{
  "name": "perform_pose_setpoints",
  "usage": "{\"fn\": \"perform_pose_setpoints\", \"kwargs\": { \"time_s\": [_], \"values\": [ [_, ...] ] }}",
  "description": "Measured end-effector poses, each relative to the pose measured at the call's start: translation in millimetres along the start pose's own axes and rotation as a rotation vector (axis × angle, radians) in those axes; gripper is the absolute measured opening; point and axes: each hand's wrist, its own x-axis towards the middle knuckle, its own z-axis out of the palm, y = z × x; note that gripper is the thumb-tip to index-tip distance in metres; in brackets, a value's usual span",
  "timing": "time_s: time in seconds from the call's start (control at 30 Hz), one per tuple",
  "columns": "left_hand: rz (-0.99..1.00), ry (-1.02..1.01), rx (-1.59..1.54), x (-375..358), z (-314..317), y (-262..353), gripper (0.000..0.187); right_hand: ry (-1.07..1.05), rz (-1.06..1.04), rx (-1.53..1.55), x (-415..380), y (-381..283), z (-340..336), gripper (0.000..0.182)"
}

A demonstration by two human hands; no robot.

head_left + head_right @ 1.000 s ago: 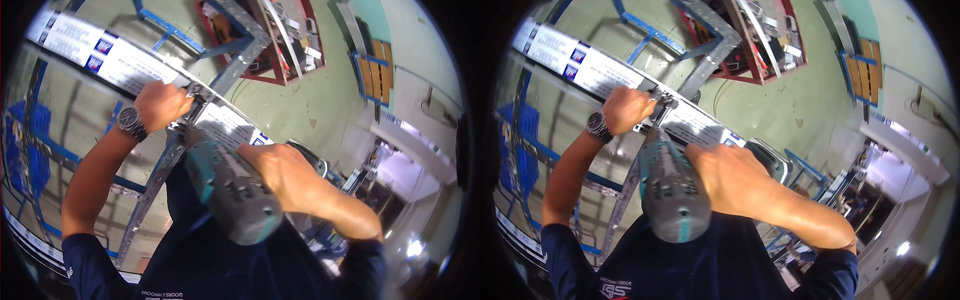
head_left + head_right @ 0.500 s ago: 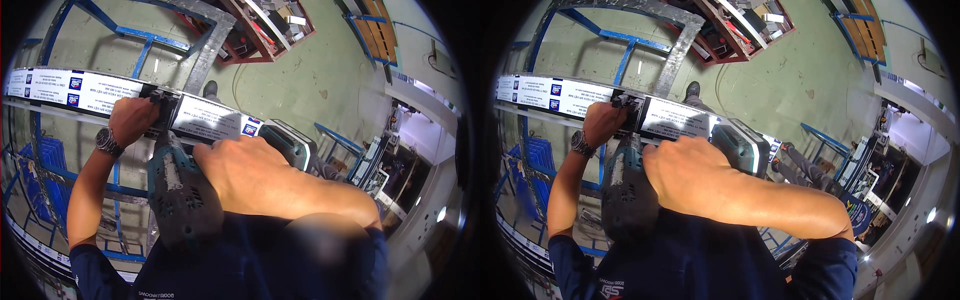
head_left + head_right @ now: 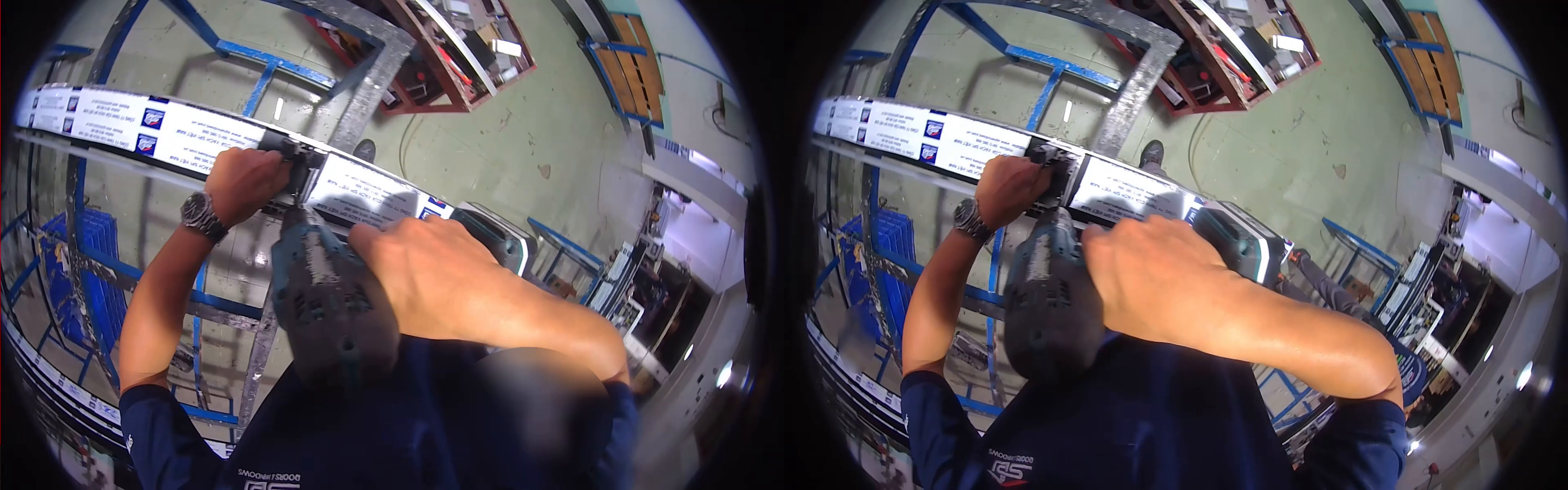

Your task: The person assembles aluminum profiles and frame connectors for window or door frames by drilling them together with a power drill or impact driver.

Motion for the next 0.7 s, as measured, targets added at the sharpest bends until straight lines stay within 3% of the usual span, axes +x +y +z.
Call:
{"fn": "perform_pose_setpoints", "kwargs": {
  "time_s": [0.1,0.13,0.2,0.27,0.33,0.43,0.7],
  "values": [
    [0.044,0.103,-0.046,-2.6,4.5,-2.7,0.031,-0.014,-0.037,0.003,3.2,-0.5,-0.9,0.027],
    [-0.026,0.085,-0.036,-3.6,6.2,-0.7,0.031,-0.003,-0.05,0.004,3.3,0.6,-1.4,0.03],
    [0.085,0.19,-0.055,-6.3,14.4,-5.4,0.032,-0.017,-0.092,0.025,6.0,-1.9,-6.8,0.033],
    [-0.113,0.078,-0.065,-5.3,-2.3,6.7,0.031,-0.023,-0.1,0.053,10.2,-0.9,-5.0,0.035],
    [-0.048,0.125,-0.098,-7.2,-0.7,3.2,0.035,-0.055,0.02,0.014,10.0,-8.0,-5.2,0.037],
    [0.004,0.263,-0.152,-9.9,6.6,1.0,0.031,-0.097,0.032,-0.042,13.7,-9.5,-6.3,0.039],
    [-0.014,0.222,-0.053,-10.5,9.8,4.1,0.018,-0.13,0.026,-0.063,16.3,-12.9,-7.2,0.036]
  ]
}}
